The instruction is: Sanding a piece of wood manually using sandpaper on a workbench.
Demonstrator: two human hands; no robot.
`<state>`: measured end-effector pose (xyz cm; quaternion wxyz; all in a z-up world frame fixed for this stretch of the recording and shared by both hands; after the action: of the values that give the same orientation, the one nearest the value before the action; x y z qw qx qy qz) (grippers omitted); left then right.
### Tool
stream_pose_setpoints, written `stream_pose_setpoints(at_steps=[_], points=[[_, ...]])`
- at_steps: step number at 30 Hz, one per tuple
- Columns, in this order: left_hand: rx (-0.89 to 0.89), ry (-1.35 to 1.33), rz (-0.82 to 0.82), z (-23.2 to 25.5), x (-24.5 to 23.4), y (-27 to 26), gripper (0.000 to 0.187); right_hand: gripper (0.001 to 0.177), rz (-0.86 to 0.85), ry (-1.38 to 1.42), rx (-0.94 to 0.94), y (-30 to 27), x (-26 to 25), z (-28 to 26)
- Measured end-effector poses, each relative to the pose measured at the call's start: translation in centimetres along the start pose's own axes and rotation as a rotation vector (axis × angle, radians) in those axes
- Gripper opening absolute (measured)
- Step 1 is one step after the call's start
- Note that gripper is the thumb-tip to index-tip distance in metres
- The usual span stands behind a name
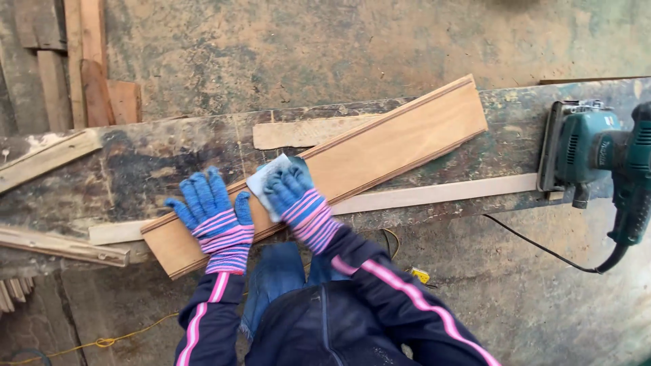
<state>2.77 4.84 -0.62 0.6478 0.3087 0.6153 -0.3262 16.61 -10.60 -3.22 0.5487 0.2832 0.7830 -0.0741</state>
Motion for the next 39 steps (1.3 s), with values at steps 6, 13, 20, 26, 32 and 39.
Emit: stream_pose_setpoints(at_steps=[6,13,20,26,32,39], points=[[-0.161,-0.06,-0.093,-4.6,-0.2,-2.2,0.087,0.059,-0.002,-0.154,-0.036,-0.1,-9.6,19.8],[-0.178,-0.056,-0.098,-4.5,0.1,-1.9,0.084,0.054,0.024,0.13,0.219,-0.7,-0.8,6.9],[-0.115,-0.057,-0.138,-4.9,0.3,-2.0,0.079,0.045,-0.561,0.567,0.176,-6.5,-0.6,7.3],[-0.132,-0.14,-0.205,-4.7,-0.1,-1.7,0.085,0.053,-0.121,0.009,0.333,-11.5,-5.7,26.4],[-0.085,-0.161,-0.127,-4.5,-0.8,-1.8,0.08,0.057,-0.34,0.149,-0.292,-6.3,-0.7,-5.2],[-0.108,-0.147,-0.134,-4.8,-0.4,-2.2,0.076,0.026,-0.084,0.084,0.051,-4.3,-10.7,16.1]])
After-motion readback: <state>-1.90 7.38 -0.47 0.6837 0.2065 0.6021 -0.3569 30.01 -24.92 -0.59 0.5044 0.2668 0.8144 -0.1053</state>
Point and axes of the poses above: each hand's wrist, its own y-axis towards the middle knuckle, its own x-axis out of the palm, z = x × y, the point moved 7 cm from there along y, towards the middle knuckle, and after that the axes turned 6 degrees about y, right-handed, at the moved point
